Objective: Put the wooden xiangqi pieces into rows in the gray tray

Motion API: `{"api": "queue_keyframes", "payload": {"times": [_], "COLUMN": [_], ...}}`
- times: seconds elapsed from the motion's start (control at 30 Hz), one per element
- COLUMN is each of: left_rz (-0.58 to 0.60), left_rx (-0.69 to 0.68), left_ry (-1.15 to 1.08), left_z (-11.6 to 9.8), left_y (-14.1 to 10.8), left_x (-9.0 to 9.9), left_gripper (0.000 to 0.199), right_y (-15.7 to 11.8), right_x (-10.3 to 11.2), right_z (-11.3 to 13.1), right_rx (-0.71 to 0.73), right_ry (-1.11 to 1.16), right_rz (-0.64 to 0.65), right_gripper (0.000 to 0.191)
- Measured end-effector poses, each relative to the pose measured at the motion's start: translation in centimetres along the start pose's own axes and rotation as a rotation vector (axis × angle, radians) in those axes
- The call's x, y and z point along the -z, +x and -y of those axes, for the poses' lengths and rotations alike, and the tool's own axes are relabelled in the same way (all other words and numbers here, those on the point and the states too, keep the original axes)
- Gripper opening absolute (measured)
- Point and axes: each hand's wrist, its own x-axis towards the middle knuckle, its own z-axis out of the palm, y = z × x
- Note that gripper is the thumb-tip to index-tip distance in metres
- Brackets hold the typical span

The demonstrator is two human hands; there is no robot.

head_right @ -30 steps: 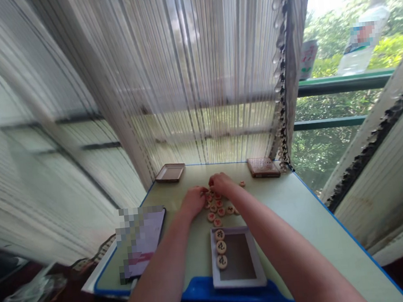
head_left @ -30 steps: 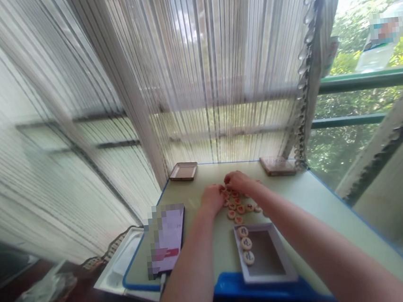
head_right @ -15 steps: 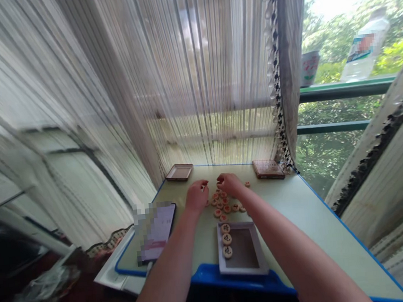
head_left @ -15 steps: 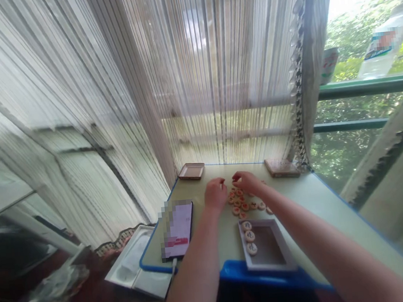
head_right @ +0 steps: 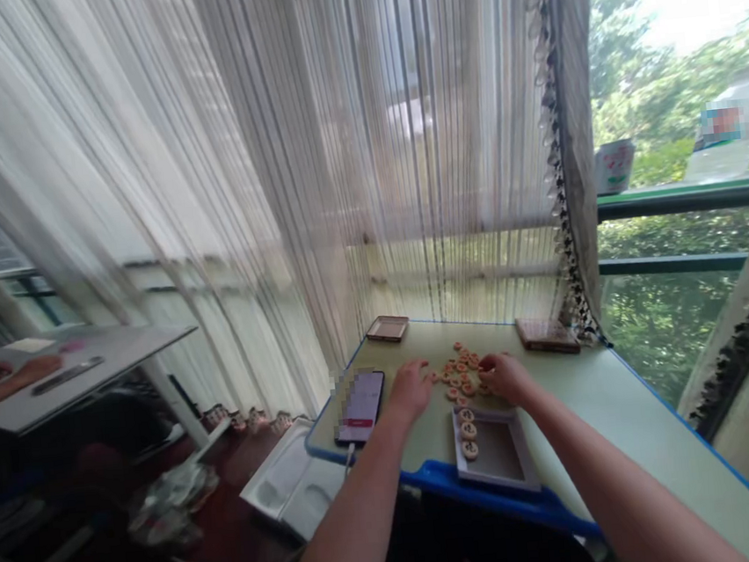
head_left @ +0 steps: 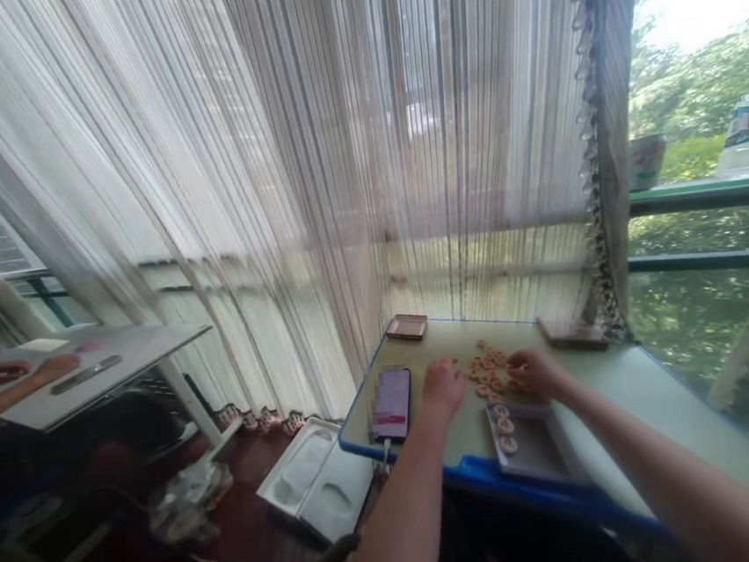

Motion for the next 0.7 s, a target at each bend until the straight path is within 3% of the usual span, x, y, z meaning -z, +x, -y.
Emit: {"api": "queue_keyframes", "payload": {"times": [0.2, 0.47, 0.53, 0.7], "left_rz": [-0.025, -0.015, -0.028, -0.075], "left_rx": [-0.041, -0.149, -0.176, -0.22], "left_ry": [-0.028, -0.094, -0.124, -0.15], "left_z": [-0.7, -1.5, -1.8, -2.0], "left_y": [-3.1, -5.8, -5.9, -4.5], "left_x": [1.6, 0.5, 0.4, 0.6], "left_gripper": [0.032, 0.033, 0.03, 0.024], "right_y": [-2.2, -7.1, -8.1, -9.0], "right_x": [0.5, 1.8, 2.0, 2.8], "right_z": [1.4, 3.9, 4.3, 3.1], "right_rx": [0.0, -0.004, 0.022, 0.008], "right_ry": [0.031, 0.273, 0.367, 0.35], "right_rz": [-0.055, -0.279, -0.268, -0.312], "right_gripper": [0.019, 0.019, 0.018, 0.017]}}
